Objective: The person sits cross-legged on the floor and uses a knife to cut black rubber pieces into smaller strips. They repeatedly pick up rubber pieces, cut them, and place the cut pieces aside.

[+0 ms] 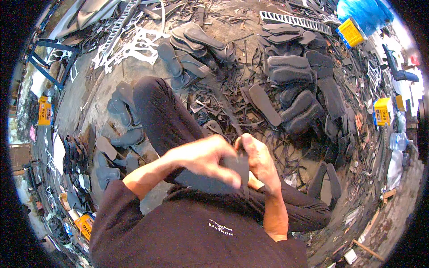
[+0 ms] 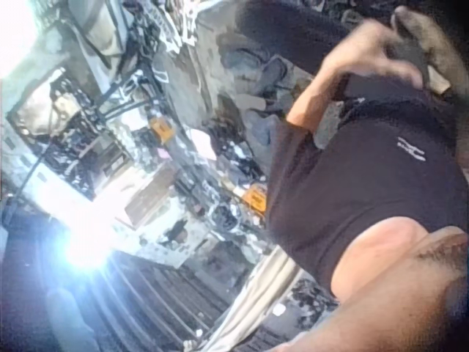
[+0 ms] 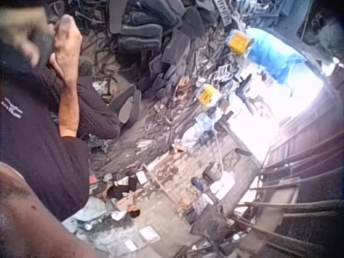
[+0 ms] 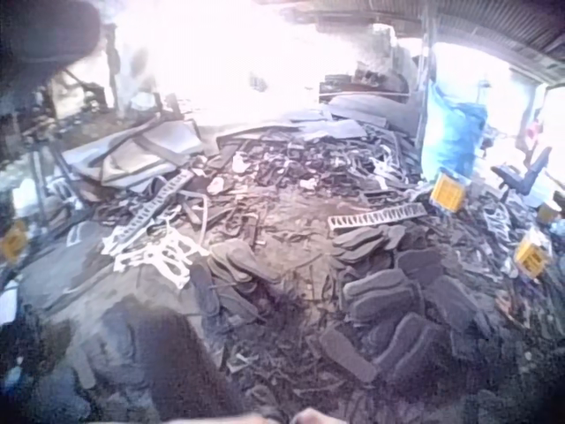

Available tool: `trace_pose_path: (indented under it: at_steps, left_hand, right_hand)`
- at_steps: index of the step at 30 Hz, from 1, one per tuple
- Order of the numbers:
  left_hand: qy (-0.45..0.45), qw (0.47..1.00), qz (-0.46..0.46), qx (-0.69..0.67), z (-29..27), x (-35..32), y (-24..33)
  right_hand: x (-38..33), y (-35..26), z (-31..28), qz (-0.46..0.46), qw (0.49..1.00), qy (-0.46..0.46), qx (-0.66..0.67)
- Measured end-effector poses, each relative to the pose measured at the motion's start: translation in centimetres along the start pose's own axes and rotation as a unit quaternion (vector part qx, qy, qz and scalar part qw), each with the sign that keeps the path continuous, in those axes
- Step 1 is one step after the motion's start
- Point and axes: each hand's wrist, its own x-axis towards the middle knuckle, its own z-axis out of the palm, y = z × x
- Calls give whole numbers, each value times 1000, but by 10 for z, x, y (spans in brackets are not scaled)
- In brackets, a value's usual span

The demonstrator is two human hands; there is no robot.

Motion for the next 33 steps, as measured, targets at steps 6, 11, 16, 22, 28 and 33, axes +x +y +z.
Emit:
trace_pose_path:
  at_steps: [6, 11, 16, 22, 28, 33]
  left_hand:
    - [676, 701, 46, -222, -55, -14, -12]
    - [653, 641, -71, -397, 9, 14, -31]
    - [657, 601, -35, -454, 16, 25, -21]
    - [647, 619, -37, -443, 21, 16, -31]
    - [610, 665, -94, -420, 26, -21, -44]
    - [616, 710, -1, -341, 26, -16, -47]
  right_hand:
    - [-11, 23, -10, -21, 992, 88, 88]
    - [1, 25, 28, -161, 959, 160, -168]
    - [-25, 32, 58, -75, 978, 134, -144]
    - [-38, 44, 47, -46, 977, 89, -188]
    - [55, -2, 65, -45, 996, 9, -70]
    - [57, 3, 51, -4, 996, -13, 90]
